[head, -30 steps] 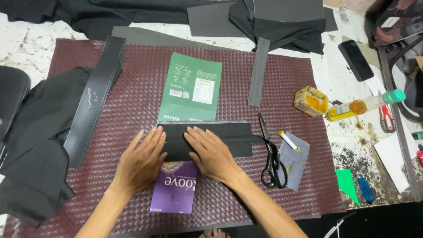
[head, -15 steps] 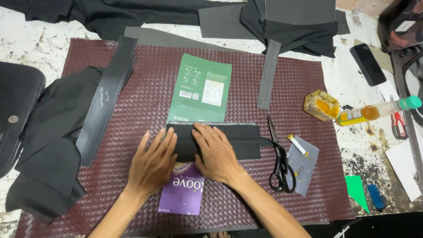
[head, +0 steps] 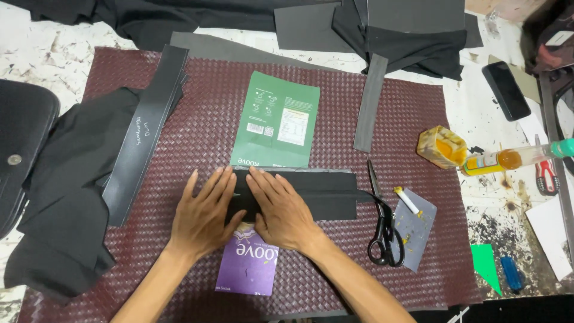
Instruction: Assembling a black leather pouch by applying glue to the edges and folding them over
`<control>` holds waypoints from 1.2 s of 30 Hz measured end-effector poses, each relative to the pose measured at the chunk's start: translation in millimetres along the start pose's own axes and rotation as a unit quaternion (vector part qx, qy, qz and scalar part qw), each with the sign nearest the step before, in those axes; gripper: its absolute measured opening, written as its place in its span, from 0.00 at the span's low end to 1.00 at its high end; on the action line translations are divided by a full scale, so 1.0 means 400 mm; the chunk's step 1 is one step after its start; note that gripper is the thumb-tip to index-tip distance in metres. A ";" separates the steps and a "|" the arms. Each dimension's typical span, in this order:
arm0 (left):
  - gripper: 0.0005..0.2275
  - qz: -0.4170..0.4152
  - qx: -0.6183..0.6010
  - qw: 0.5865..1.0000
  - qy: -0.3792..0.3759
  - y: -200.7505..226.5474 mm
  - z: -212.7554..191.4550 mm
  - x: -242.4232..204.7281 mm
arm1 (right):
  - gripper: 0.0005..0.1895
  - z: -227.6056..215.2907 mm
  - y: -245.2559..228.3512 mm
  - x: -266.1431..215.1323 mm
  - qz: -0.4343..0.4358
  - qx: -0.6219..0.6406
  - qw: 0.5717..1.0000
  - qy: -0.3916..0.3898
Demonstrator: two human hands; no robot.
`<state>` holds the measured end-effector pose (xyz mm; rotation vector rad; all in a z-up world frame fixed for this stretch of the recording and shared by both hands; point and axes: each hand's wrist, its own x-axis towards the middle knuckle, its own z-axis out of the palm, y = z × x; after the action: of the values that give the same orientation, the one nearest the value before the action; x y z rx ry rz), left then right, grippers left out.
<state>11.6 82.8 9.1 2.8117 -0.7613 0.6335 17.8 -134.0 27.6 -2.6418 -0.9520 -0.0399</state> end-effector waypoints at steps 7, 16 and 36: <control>0.31 -0.002 0.032 0.999 0.016 0.014 0.014 0.009 | 0.44 0.005 0.001 0.006 -0.033 -0.022 0.998 0.046; 0.27 0.058 -0.005 0.998 0.001 0.012 0.033 -0.002 | 0.48 -0.005 -0.001 -0.006 0.003 -0.025 0.996 0.082; 0.31 0.040 -0.021 0.999 -0.029 0.043 0.018 0.022 | 0.37 -0.053 0.036 -0.105 0.075 -0.029 0.995 0.062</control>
<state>12.0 62.3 7.4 2.7835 -0.8901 0.5431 -4.1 -176.9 37.8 -2.7195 -0.7211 -0.1976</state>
